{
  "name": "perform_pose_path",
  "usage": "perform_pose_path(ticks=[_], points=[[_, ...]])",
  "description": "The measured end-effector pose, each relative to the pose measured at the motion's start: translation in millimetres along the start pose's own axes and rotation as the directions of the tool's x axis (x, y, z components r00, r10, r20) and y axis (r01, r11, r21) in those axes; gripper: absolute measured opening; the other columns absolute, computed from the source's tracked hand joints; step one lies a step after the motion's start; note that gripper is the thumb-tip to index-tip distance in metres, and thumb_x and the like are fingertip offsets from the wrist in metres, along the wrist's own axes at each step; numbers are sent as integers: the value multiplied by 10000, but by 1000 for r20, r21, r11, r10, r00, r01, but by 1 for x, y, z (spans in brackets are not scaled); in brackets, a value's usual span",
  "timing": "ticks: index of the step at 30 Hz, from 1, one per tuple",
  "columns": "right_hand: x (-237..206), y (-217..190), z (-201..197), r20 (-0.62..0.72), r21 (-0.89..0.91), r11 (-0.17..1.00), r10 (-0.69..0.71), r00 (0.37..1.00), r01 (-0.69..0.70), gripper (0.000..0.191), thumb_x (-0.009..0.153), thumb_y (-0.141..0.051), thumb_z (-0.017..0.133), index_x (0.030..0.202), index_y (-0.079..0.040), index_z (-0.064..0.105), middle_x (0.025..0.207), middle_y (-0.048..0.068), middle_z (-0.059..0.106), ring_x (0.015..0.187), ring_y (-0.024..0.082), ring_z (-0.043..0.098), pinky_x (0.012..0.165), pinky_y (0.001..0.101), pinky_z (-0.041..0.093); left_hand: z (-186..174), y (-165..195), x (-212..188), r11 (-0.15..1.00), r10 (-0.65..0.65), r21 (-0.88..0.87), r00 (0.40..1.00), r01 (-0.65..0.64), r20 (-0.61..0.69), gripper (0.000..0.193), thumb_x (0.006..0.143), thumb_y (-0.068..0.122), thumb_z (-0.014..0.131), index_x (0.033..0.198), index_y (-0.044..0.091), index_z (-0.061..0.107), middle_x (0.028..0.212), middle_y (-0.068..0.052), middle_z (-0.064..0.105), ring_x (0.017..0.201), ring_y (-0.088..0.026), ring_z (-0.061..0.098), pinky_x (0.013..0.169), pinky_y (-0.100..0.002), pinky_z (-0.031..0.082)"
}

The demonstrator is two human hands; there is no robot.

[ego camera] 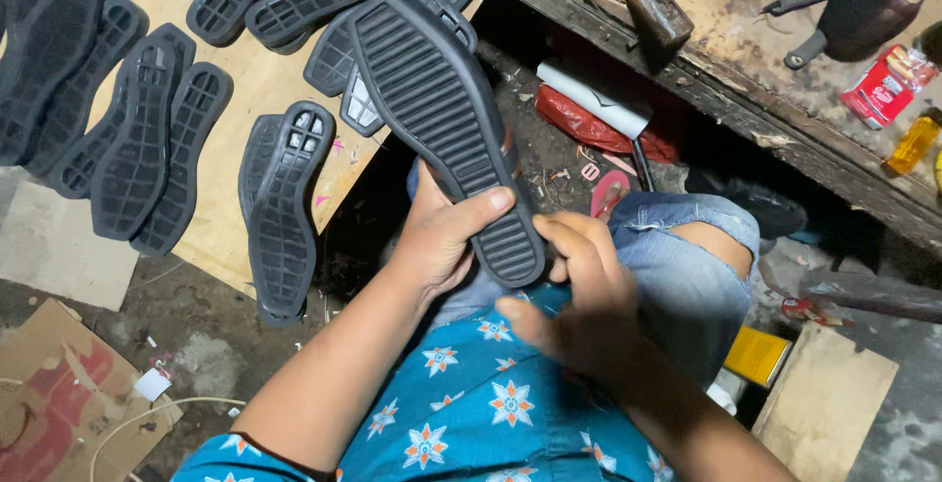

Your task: The person trims the edges of a black rubber shoe sole using a small pointed tool and red-handled scissors. They hold the sole in one hand and carefully scrape and cut along the perimeter, then place the trimmed sole on a wooden table with other soles.

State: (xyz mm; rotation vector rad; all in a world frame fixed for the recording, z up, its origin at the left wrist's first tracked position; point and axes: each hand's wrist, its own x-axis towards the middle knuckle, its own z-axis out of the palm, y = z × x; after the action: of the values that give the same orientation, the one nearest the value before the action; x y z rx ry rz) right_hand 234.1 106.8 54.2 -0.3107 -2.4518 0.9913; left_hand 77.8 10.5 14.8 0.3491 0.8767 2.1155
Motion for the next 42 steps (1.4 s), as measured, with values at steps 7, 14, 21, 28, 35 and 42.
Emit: perform_pose_path(ticks=[7, 14, 21, 28, 35, 42], points=[[35, 18, 25, 8, 89, 926, 368, 930, -367, 597, 843, -283, 808, 1310, 31, 610, 1148, 122, 704, 838, 142, 702, 789, 295, 564, -15, -7, 4, 785, 204, 600, 979, -155, -14, 1038, 741, 95, 892, 1530, 33, 221, 1347, -138, 571, 1222, -216, 602, 1068, -384, 509], [62, 15, 37, 43, -27, 857, 515, 856, -514, 555, 714, -324, 880, 1128, -12, 684, 1001, 102, 726, 756, 151, 717, 721, 307, 567, -24, -19, 5, 625, 294, 755, 956, -197, 5, 1124, 710, 247, 959, 1556, 18, 255, 1397, -161, 577, 1295, -239, 597, 1130, -385, 478], [67, 13, 42, 68, 129, 814, 562, 824, -566, 506, 741, -251, 858, 1116, 14, 646, 957, 78, 773, 768, 118, 739, 714, 266, 586, -30, -20, 4, 679, 248, 717, 968, -156, -25, 1168, 701, 303, 959, 1575, 16, 239, 1424, -154, 553, 1324, -248, 585, 1142, -386, 478], [65, 21, 51, 15, 136, 839, 531, 847, -527, 528, 758, -246, 875, 1120, 41, 619, 907, 67, 742, 742, 94, 695, 693, 249, 569, -34, -19, 8, 640, 271, 750, 962, -165, -19, 1136, 715, 285, 953, 1568, 11, 254, 1449, -157, 557, 1352, -252, 578, 1165, -388, 454], [61, 29, 60, -46, 119, 852, 517, 855, -509, 554, 748, -226, 910, 1080, 50, 563, 751, 19, 607, 631, 63, 557, 603, 240, 505, -36, -22, 11, 706, 259, 690, 965, -160, -41, 1102, 719, 277, 941, 1554, 14, 271, 1442, -147, 557, 1349, -234, 564, 1168, -373, 448], [57, 35, 65, -22, 209, 854, 490, 871, -476, 526, 781, -184, 891, 1115, 48, 558, 860, 9, 637, 673, 25, 582, 624, 200, 520, -43, -21, 11, 714, 230, 682, 973, -159, -14, 1015, 753, 193, 917, 1535, 28, 291, 1400, -121, 568, 1311, -209, 571, 1143, -365, 461]])
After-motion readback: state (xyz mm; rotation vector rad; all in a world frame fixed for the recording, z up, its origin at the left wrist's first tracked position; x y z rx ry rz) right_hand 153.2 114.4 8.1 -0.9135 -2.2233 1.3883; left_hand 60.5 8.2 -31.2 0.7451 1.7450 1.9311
